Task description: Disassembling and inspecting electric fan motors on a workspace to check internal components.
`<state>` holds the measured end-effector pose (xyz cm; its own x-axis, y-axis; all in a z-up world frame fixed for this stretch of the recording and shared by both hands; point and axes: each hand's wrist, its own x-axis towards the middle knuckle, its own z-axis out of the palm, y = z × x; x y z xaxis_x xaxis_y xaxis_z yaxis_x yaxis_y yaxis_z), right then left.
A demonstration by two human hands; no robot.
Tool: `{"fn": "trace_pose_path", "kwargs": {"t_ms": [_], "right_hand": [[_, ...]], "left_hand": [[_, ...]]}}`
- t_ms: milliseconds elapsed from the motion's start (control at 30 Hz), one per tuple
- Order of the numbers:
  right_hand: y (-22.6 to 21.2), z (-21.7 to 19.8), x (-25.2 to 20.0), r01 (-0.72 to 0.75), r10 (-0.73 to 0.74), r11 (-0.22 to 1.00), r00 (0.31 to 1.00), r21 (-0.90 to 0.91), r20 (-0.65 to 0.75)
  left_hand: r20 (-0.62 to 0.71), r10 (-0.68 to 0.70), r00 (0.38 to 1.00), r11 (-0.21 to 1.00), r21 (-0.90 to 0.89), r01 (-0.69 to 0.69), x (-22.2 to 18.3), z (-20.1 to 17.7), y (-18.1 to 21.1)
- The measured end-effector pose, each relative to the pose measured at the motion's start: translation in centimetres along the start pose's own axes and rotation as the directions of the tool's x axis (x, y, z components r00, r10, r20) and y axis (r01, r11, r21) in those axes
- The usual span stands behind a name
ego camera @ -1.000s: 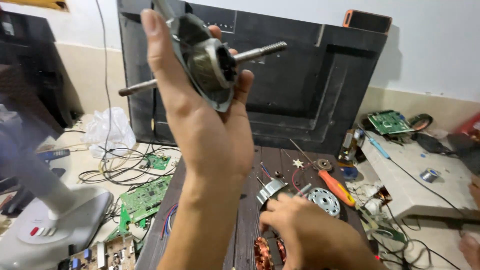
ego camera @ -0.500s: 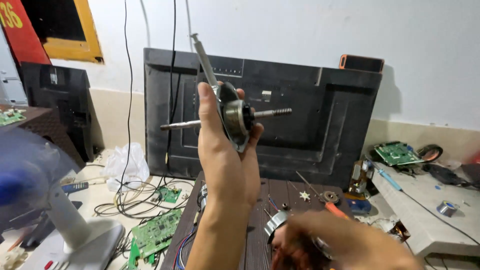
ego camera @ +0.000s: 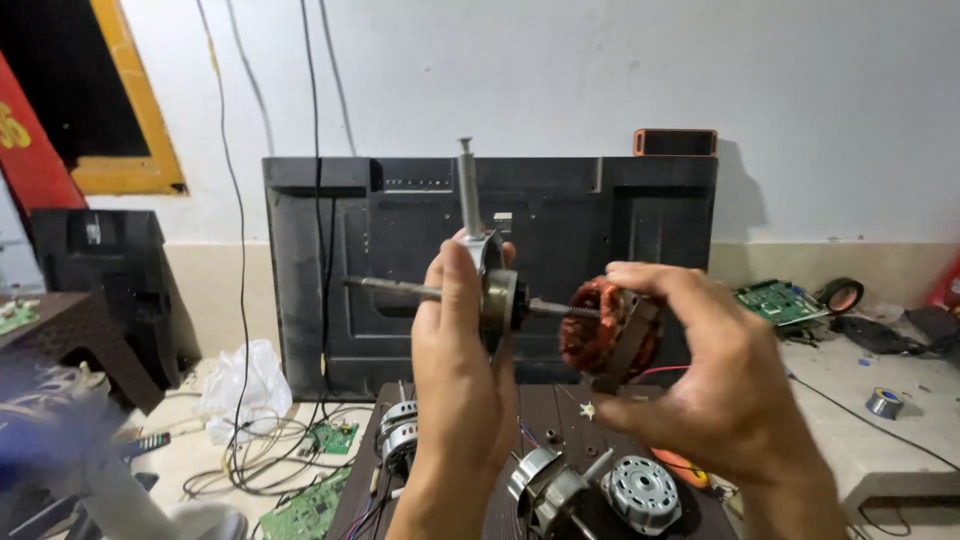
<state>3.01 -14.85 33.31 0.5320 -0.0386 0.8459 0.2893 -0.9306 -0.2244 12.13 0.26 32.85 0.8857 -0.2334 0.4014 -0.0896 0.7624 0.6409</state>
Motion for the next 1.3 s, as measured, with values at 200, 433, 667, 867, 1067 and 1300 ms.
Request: {"fn": "trace_pose_path", "kwargs": {"t_ms": [200, 433, 667, 867, 1067, 1300], "right_hand": [[0.3, 0.8, 0.0, 0.141, -0.14, 0.99, 0.989, 0.012, -0.056], [0.1, 2.4, -0.1, 0.188, -0.194, 0.98, 0.974, -0.059, -0.116], [0.7, 2.8, -0.2, 0.281, -0.269, 0.957, 0.954, 0.077, -0.133], [0.8, 2.4, -0.7, 0.193, -0.193, 0.981, 0.97, -0.018, -0.15], [-0.3, 1.6, -0.7, 0.164, -0.155, 0.986, 0.973, 0.037, -0.172], [0.6, 2.1, -0.8, 0.216, -0.212, 0.976, 0.966, 0.015, -0.15]], "left_hand": [[0.012, 0.019, 1.0, 0.996, 0.083, -0.02, 0.0, 0.1, -0.6], [0.064, 0.008, 0.998, 0.977, 0.211, -0.021, -0.5, 0.8, -2.3], [0.239, 0.08, 0.968, 0.873, 0.451, -0.183, -0.6, 0.6, -2.3], [0.225, -0.036, 0.974, 0.938, 0.344, -0.045, -0.5, 0.7, -1.7], [0.2, 0.016, 0.98, 0.897, 0.43, -0.103, 0.0, 0.4, -0.9], [0.152, -0.072, 0.986, 0.969, 0.246, 0.033, 0.1, 0.3, -3.1]]}}
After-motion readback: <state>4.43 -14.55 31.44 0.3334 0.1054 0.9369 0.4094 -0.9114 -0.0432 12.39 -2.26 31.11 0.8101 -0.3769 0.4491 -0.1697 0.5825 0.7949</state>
